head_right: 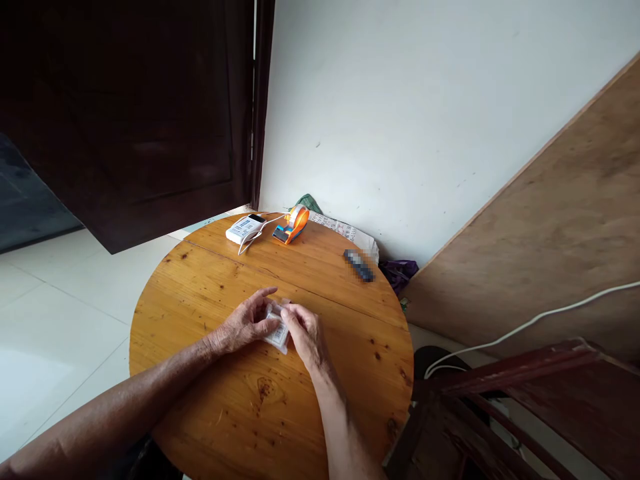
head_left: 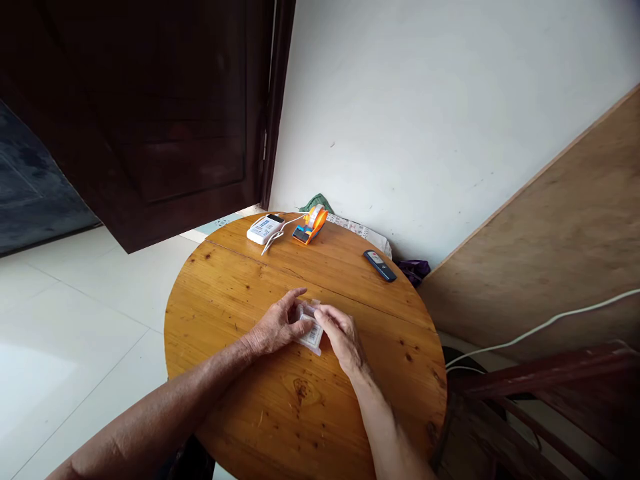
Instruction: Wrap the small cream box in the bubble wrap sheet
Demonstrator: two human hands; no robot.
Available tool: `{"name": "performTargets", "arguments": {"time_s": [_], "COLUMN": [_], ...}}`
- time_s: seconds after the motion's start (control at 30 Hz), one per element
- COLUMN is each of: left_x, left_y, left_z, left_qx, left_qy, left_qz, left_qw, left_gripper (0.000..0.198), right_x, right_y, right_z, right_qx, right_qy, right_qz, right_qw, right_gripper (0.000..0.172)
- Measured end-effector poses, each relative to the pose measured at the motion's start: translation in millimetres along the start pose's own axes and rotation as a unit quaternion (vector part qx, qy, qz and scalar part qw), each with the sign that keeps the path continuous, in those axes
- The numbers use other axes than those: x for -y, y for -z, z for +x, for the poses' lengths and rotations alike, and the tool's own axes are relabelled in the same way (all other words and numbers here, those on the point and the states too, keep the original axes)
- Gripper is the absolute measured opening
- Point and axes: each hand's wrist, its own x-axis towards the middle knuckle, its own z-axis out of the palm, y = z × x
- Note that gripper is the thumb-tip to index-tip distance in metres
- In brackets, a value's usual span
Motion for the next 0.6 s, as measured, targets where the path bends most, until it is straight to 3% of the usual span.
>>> {"name": "performTargets", "arguments": {"time_s": [0.17,0.33,0.6], "left_x": [0,-7,-10], "left_y": [-1.8,-2.9,-0.8], "left_z": [1,0,2], "left_qx": [0.001,-0.005,-0.047], "left_qy": [-0.002,0.006,-0.004], "left_qz": [-0.004,0.012,0.091], "left_qw": [1.000,1.000,0.995], "left_gripper": [0.075,0.076,0.060], "right_x": [-1,-1,5], "right_y": [-12,-17,-19], "right_z": [8,10,3], "right_qx": [-0.069,-0.091,-0.098], "right_qy": [-0.036,-0.031,0.055], "right_qz": [0.074,0.145,0.023], "right_qw": [0.994,0.985,0.993], "right_gripper": [0.035,0.032,0.017]}}
